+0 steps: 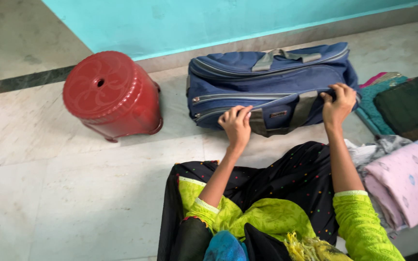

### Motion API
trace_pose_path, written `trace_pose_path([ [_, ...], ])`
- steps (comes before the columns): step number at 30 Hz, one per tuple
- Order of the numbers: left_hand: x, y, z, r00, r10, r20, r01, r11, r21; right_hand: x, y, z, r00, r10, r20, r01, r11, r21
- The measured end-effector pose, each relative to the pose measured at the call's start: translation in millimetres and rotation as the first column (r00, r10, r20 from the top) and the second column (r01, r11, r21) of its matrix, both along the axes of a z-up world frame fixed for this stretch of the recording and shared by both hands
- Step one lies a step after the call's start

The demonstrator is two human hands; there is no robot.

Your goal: The person places folded clothes into a blue duffel bag. They open the bag, then place a pink patterned cloth, a dark green cloth, and a teal patterned cloth inside one by one.

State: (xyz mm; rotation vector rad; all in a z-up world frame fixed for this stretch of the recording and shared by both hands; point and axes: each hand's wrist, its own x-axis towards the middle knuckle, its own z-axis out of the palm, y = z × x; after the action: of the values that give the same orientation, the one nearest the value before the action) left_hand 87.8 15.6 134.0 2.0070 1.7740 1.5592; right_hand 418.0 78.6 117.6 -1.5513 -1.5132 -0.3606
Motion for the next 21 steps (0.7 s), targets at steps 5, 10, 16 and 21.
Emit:
trace_pose_path([
  [5,4,-29,-8,0.998,-0.066,0.008,0.066,0.998,0.000,-8,15,-14,0.980,-0.010,-0.198,0.013,1.000,0.011],
  [10,17,-46,-1,0.996,-0.069,0.056,0.072,0.996,-0.055,-51,1,1,0.989,0.045,-0.143,-0.039,0.998,0.047],
  [16,18,-50,3,0.984,-0.123,0.130,0.140,0.981,-0.132,-142,-48,27,0.878,0.479,0.018,-0.476,0.876,-0.080],
  [21,-22,-42,-40,0.938,-0.041,0.343,0.010,0.996,0.091,-155,-69,44,0.894,0.445,-0.049,-0.447,0.894,-0.018],
])
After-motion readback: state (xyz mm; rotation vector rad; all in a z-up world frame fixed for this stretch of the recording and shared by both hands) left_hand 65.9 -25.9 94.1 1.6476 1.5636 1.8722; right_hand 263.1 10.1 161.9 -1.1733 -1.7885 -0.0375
